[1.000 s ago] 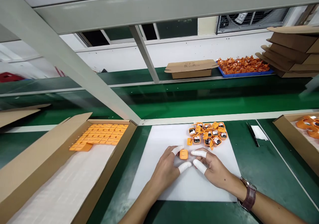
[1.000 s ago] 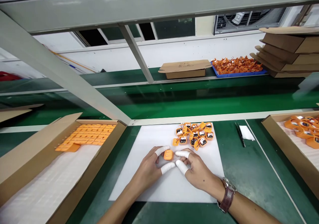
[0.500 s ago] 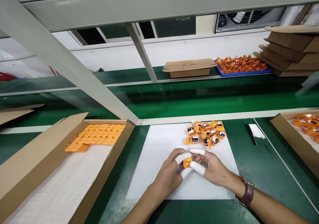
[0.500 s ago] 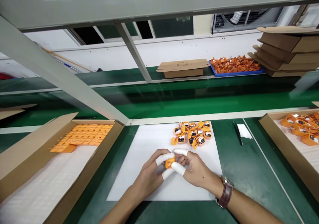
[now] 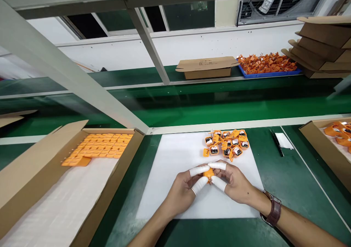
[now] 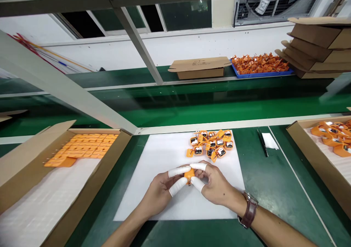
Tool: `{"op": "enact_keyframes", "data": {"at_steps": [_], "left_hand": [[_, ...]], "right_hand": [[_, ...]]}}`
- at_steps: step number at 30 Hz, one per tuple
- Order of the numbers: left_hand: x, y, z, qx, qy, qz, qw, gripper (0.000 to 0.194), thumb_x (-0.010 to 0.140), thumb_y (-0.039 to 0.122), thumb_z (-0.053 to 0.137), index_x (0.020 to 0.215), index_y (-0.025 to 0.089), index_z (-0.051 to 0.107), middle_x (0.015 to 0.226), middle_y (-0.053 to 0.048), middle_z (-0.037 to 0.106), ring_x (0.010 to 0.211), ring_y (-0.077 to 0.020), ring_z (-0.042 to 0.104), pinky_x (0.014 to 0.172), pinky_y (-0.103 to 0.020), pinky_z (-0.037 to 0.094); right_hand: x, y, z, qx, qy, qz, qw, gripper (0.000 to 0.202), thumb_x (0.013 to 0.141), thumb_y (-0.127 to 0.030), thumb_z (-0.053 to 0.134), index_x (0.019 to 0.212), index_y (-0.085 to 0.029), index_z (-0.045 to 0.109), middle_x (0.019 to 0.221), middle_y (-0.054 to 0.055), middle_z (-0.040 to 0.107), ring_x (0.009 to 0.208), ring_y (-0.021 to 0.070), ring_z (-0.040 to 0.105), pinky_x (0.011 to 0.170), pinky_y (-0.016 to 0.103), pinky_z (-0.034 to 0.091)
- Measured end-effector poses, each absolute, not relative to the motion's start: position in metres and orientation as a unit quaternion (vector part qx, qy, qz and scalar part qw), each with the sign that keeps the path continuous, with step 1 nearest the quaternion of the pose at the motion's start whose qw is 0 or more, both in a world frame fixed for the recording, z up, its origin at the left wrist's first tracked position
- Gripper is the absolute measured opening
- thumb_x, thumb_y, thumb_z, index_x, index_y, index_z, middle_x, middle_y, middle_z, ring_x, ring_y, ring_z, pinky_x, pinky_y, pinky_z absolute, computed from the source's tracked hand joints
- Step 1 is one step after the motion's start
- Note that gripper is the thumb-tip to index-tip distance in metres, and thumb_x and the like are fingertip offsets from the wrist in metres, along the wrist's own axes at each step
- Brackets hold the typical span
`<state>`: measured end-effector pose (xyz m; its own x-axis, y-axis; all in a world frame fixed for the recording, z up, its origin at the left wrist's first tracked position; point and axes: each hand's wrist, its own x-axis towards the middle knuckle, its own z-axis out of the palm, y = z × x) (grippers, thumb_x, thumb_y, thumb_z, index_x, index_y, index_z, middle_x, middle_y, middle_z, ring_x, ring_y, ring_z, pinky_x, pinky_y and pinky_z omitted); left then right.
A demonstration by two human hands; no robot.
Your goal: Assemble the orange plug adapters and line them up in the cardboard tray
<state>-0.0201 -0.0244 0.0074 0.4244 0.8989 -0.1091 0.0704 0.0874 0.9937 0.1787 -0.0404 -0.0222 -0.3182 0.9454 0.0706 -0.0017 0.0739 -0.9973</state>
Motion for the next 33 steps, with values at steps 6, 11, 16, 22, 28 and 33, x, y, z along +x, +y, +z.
{"op": "enact_keyframes", "data": {"at_steps": [6, 11, 16, 22, 28, 33], "left_hand": [[-0.018, -0.026, 0.005, 0.591, 0.426, 0.361, 0.582, 0.031, 0.085, 0.038, 0.074, 0.11, 0.02, 0.079, 0.122, -0.012, 0.075, 0.114, -0.0303, 0.07, 0.101, -0.043, 0.057], [-0.018, -0.029, 0.001, 0.572, 0.433, 0.379, 0.585, 0.03, 0.084, 0.038, 0.076, 0.108, 0.02, 0.079, 0.118, -0.012, 0.076, 0.116, -0.0308, 0.069, 0.101, -0.042, 0.057], [-0.016, -0.028, -0.006, 0.568, 0.421, 0.387, 0.592, 0.029, 0.085, 0.037, 0.074, 0.108, 0.019, 0.078, 0.121, -0.012, 0.075, 0.11, -0.0295, 0.072, 0.099, -0.041, 0.058], [-0.013, -0.029, -0.004, 0.586, 0.385, 0.395, 0.593, 0.028, 0.091, 0.035, 0.067, 0.112, 0.02, 0.076, 0.132, -0.01, 0.069, 0.116, -0.0277, 0.069, 0.1, -0.04, 0.058], [-0.013, -0.03, 0.001, 0.608, 0.368, 0.383, 0.59, 0.03, 0.091, 0.038, 0.066, 0.114, 0.021, 0.075, 0.134, -0.01, 0.068, 0.119, -0.0285, 0.067, 0.102, -0.043, 0.057], [-0.013, -0.031, -0.002, 0.602, 0.391, 0.394, 0.573, 0.033, 0.089, 0.041, 0.069, 0.112, 0.019, 0.075, 0.13, -0.01, 0.07, 0.121, -0.0294, 0.067, 0.105, -0.045, 0.054]], "right_hand": [[0.182, -0.038, -0.015, -0.389, -0.611, 0.554, 0.41, 0.02, 0.092, -0.028, 0.065, 0.111, -0.02, 0.063, 0.09, 0.0, 0.052, 0.077, 0.0135, 0.052, 0.074, 0.029, 0.049], [0.179, -0.035, -0.013, -0.412, -0.606, 0.545, 0.407, 0.015, 0.093, -0.034, 0.065, 0.1, -0.02, 0.065, 0.087, 0.0, 0.051, 0.073, 0.0132, 0.05, 0.069, 0.029, 0.048], [0.175, -0.034, -0.013, -0.41, -0.582, 0.571, 0.409, 0.026, 0.091, -0.042, 0.067, 0.106, -0.02, 0.067, 0.087, 0.001, 0.052, 0.076, 0.0151, 0.055, 0.073, 0.032, 0.052], [0.176, -0.034, -0.011, -0.397, -0.541, 0.618, 0.41, 0.038, 0.087, -0.047, 0.072, 0.113, -0.02, 0.065, 0.086, 0.0, 0.059, 0.08, 0.0157, 0.061, 0.08, 0.034, 0.055], [0.178, -0.033, -0.011, -0.396, -0.542, 0.621, 0.405, 0.045, 0.083, -0.048, 0.077, 0.116, -0.02, 0.064, 0.084, 0.0, 0.063, 0.078, 0.0156, 0.063, 0.08, 0.034, 0.056], [0.179, -0.034, -0.02, -0.395, -0.538, 0.622, 0.409, 0.055, 0.084, -0.048, 0.075, 0.128, -0.02, 0.058, 0.1, 0.006, 0.07, 0.089, 0.0194, 0.068, 0.087, 0.04, 0.056]]}}
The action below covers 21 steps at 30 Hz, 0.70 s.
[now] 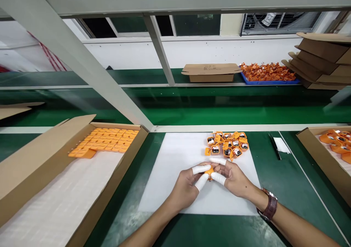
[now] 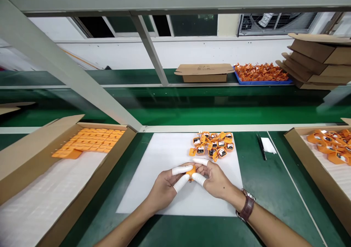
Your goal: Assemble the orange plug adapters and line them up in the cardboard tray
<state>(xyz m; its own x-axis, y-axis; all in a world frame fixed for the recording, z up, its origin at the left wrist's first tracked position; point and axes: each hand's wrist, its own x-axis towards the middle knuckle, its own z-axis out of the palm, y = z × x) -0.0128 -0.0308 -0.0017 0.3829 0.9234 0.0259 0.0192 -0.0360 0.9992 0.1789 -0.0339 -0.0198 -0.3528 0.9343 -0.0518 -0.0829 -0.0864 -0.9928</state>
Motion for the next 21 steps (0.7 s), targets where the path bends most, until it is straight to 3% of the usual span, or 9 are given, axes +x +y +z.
{"op": "enact_keyframes", "data": {"at_steps": [10, 14, 18, 21], "left_hand": [[-0.012, -0.027, -0.006, 0.599, 0.391, 0.406, 0.569, 0.028, 0.089, 0.037, 0.068, 0.109, 0.019, 0.076, 0.122, -0.01, 0.074, 0.109, -0.0267, 0.072, 0.099, -0.041, 0.058], [-0.019, -0.024, -0.012, 0.613, 0.43, 0.396, 0.532, 0.029, 0.088, 0.033, 0.066, 0.113, 0.019, 0.073, 0.11, -0.009, 0.077, 0.09, -0.0223, 0.075, 0.09, -0.037, 0.061], [-0.027, -0.022, -0.006, 0.673, 0.467, 0.342, 0.46, 0.026, 0.085, 0.025, 0.068, 0.11, 0.02, 0.075, 0.093, -0.006, 0.075, 0.078, -0.0174, 0.067, 0.079, -0.031, 0.059], [-0.031, -0.02, 0.0, 0.713, 0.464, 0.33, 0.409, 0.026, 0.086, 0.024, 0.066, 0.111, 0.022, 0.074, 0.097, -0.006, 0.07, 0.077, -0.016, 0.062, 0.074, -0.029, 0.056]], "right_hand": [[0.183, -0.039, -0.017, -0.384, -0.594, 0.587, 0.393, 0.053, 0.089, -0.039, 0.071, 0.136, -0.02, 0.054, 0.089, 0.0, 0.058, 0.082, 0.0148, 0.059, 0.087, 0.036, 0.054], [0.182, -0.039, -0.018, -0.376, -0.602, 0.569, 0.415, 0.048, 0.092, -0.041, 0.067, 0.134, -0.022, 0.054, 0.095, 0.003, 0.057, 0.087, 0.0162, 0.06, 0.086, 0.036, 0.054], [0.181, -0.038, -0.022, -0.372, -0.604, 0.551, 0.44, 0.04, 0.096, -0.041, 0.062, 0.131, -0.025, 0.056, 0.1, 0.004, 0.054, 0.086, 0.016, 0.061, 0.082, 0.034, 0.055], [0.182, -0.037, -0.024, -0.384, -0.605, 0.545, 0.436, 0.035, 0.096, -0.04, 0.061, 0.127, -0.024, 0.059, 0.096, 0.003, 0.054, 0.086, 0.0167, 0.06, 0.082, 0.035, 0.055]]}}
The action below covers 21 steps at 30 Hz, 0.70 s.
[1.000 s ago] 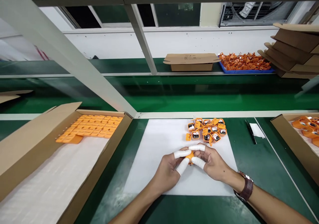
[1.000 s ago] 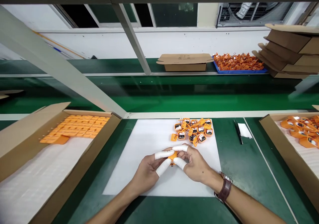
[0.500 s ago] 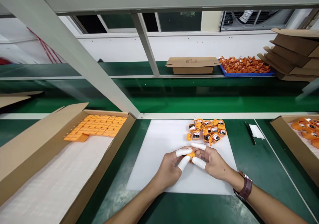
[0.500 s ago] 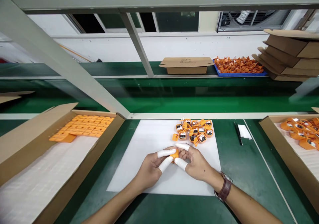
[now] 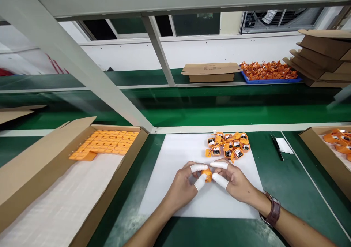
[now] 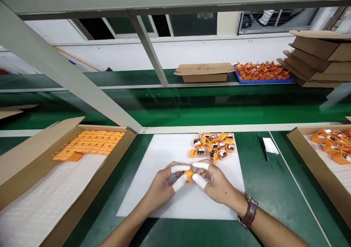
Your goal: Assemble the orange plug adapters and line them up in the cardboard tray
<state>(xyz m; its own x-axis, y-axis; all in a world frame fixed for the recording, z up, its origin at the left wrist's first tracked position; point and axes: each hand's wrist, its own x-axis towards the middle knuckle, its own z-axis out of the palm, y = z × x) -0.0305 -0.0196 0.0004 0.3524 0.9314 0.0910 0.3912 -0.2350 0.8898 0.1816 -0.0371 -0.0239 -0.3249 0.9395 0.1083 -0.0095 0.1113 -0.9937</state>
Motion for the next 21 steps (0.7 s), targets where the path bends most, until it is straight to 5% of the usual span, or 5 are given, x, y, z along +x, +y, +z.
{"op": "enact_keyframes", "data": {"at_steps": [6, 12, 17, 21], "left_hand": [[-0.034, -0.014, 0.002, 0.721, 0.485, 0.303, 0.391, 0.029, 0.096, 0.031, 0.057, 0.119, 0.022, 0.071, 0.099, -0.008, 0.068, 0.078, -0.0176, 0.061, 0.072, -0.031, 0.053], [-0.042, -0.011, 0.008, 0.689, 0.497, 0.297, 0.436, 0.033, 0.1, 0.038, 0.051, 0.122, 0.022, 0.068, 0.115, -0.01, 0.068, 0.1, -0.0213, 0.065, 0.092, -0.035, 0.052], [-0.047, -0.01, 0.011, 0.746, 0.476, 0.266, 0.382, 0.043, 0.088, 0.039, 0.071, 0.127, 0.024, 0.063, 0.105, -0.007, 0.068, 0.076, -0.0167, 0.061, 0.077, -0.032, 0.055], [-0.04, -0.013, 0.004, 0.799, 0.436, 0.262, 0.32, 0.045, 0.086, 0.032, 0.074, 0.128, 0.027, 0.06, 0.115, -0.008, 0.068, 0.092, -0.0214, 0.064, 0.081, -0.034, 0.056]], "right_hand": [[0.182, -0.038, -0.026, -0.399, -0.617, 0.522, 0.433, 0.03, 0.097, -0.037, 0.059, 0.124, -0.026, 0.062, 0.098, 0.004, 0.055, 0.087, 0.0169, 0.059, 0.082, 0.034, 0.055], [0.183, -0.038, -0.024, -0.406, -0.628, 0.507, 0.429, 0.028, 0.098, -0.032, 0.057, 0.124, -0.026, 0.062, 0.097, 0.004, 0.056, 0.085, 0.0166, 0.058, 0.079, 0.032, 0.053], [0.183, -0.038, -0.025, -0.417, -0.626, 0.507, 0.421, 0.028, 0.098, -0.034, 0.057, 0.124, -0.024, 0.062, 0.091, 0.003, 0.055, 0.081, 0.0166, 0.058, 0.076, 0.032, 0.053], [0.181, -0.039, -0.026, -0.399, -0.622, 0.511, 0.438, 0.035, 0.096, -0.035, 0.061, 0.13, -0.024, 0.058, 0.094, 0.003, 0.056, 0.078, 0.015, 0.058, 0.074, 0.031, 0.054]]}}
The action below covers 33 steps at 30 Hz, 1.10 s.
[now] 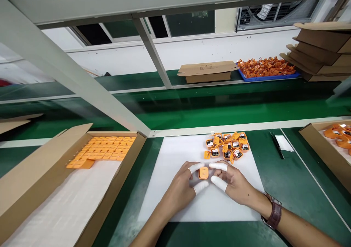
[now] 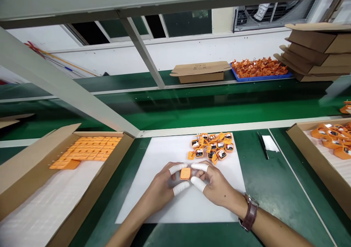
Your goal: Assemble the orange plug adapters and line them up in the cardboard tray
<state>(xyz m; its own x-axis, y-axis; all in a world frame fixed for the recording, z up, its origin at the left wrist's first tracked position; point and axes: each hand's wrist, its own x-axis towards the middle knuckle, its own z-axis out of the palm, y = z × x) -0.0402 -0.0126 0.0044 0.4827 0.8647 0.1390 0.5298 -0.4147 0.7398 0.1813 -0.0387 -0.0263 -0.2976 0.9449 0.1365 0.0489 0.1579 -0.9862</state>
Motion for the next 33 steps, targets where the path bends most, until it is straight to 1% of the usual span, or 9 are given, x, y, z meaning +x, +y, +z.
{"op": "enact_keyframes", "data": {"at_steps": [3, 8, 11, 15, 18, 22, 26, 29, 33], "left_hand": [[-0.033, -0.016, 0.0, 0.825, 0.391, 0.298, 0.278, 0.035, 0.091, 0.024, 0.067, 0.125, 0.026, 0.059, 0.115, -0.008, 0.068, 0.107, -0.0237, 0.064, 0.088, -0.036, 0.055], [-0.026, -0.023, -0.001, 0.818, 0.363, 0.327, 0.303, 0.033, 0.091, 0.019, 0.064, 0.123, 0.025, 0.057, 0.108, -0.007, 0.065, 0.084, -0.0167, 0.063, 0.076, -0.03, 0.055], [-0.025, -0.025, -0.002, 0.756, 0.394, 0.333, 0.403, 0.028, 0.09, 0.024, 0.067, 0.117, 0.023, 0.059, 0.112, -0.008, 0.064, 0.08, -0.0144, 0.064, 0.075, -0.029, 0.057], [-0.024, -0.022, -0.002, 0.605, 0.379, 0.33, 0.618, 0.037, 0.086, 0.03, 0.073, 0.117, 0.02, 0.055, 0.11, -0.009, 0.07, 0.093, -0.0187, 0.07, 0.087, -0.033, 0.058], [-0.023, -0.019, 0.0, 0.548, 0.361, 0.332, 0.677, 0.04, 0.081, 0.031, 0.078, 0.113, 0.018, 0.059, 0.109, -0.011, 0.073, 0.098, -0.0215, 0.071, 0.09, -0.035, 0.057], [-0.019, -0.018, 0.002, 0.54, 0.396, 0.363, 0.648, 0.023, 0.084, 0.03, 0.074, 0.099, 0.016, 0.066, 0.104, -0.01, 0.075, 0.092, -0.0215, 0.072, 0.084, -0.034, 0.059], [-0.016, -0.021, -0.003, 0.56, 0.413, 0.397, 0.599, 0.017, 0.087, 0.027, 0.068, 0.101, 0.017, 0.068, 0.106, -0.009, 0.074, 0.095, -0.0215, 0.072, 0.086, -0.034, 0.06], [-0.016, -0.022, -0.011, 0.598, 0.428, 0.434, 0.52, 0.013, 0.09, 0.023, 0.063, 0.102, 0.019, 0.068, 0.114, -0.009, 0.071, 0.103, -0.0212, 0.071, 0.088, -0.033, 0.059], [-0.018, -0.023, -0.017, 0.661, 0.439, 0.468, 0.389, 0.015, 0.091, 0.017, 0.061, 0.103, 0.022, 0.069, 0.115, -0.007, 0.071, 0.104, -0.0196, 0.07, 0.086, -0.031, 0.059]], "right_hand": [[0.18, -0.04, -0.022, -0.371, -0.639, 0.501, 0.451, 0.039, 0.094, -0.03, 0.065, 0.133, -0.027, 0.058, 0.106, 0.006, 0.056, 0.081, 0.0146, 0.059, 0.072, 0.03, 0.055], [0.18, -0.041, -0.013, -0.346, -0.679, 0.454, 0.461, 0.029, 0.095, -0.022, 0.066, 0.121, -0.033, 0.068, 0.11, 0.006, 0.062, 0.088, 0.0167, 0.06, 0.074, 0.03, 0.053], [0.181, -0.041, -0.013, -0.356, -0.653, 0.458, 0.486, 0.026, 0.095, -0.023, 0.066, 0.118, -0.032, 0.068, 0.108, 0.006, 0.063, 0.09, 0.0177, 0.062, 0.075, 0.031, 0.054], [0.181, -0.041, -0.019, -0.385, -0.612, 0.479, 0.498, 0.02, 0.095, -0.028, 0.066, 0.114, -0.031, 0.069, 0.104, 0.004, 0.065, 0.092, 0.0184, 0.064, 0.08, 0.032, 0.056], [0.18, -0.041, -0.021, -0.386, -0.609, 0.481, 0.498, 0.02, 0.094, -0.028, 0.067, 0.114, -0.03, 0.069, 0.106, 0.004, 0.066, 0.093, 0.0181, 0.066, 0.082, 0.032, 0.058], [0.18, -0.041, -0.02, -0.388, -0.595, 0.474, 0.52, 0.021, 0.094, -0.024, 0.067, 0.114, -0.03, 0.068, 0.104, 0.003, 0.066, 0.093, 0.0172, 0.067, 0.084, 0.031, 0.059], [0.182, -0.04, -0.018, -0.388, -0.615, 0.463, 0.507, 0.023, 0.096, -0.02, 0.062, 0.117, -0.031, 0.068, 0.113, 0.006, 0.066, 0.105, 0.0202, 0.066, 0.094, 0.037, 0.057], [0.183, -0.04, -0.018, -0.371, -0.64, 0.46, 0.492, 0.022, 0.099, -0.018, 0.057, 0.109, -0.031, 0.072, 0.121, 0.007, 0.064, 0.116, 0.0224, 0.063, 0.1, 0.041, 0.054], [0.181, -0.04, -0.016, -0.354, -0.604, 0.525, 0.485, 0.016, 0.095, -0.022, 0.065, 0.107, -0.029, 0.072, 0.123, 0.008, 0.063, 0.118, 0.0236, 0.063, 0.095, 0.04, 0.058]]}}
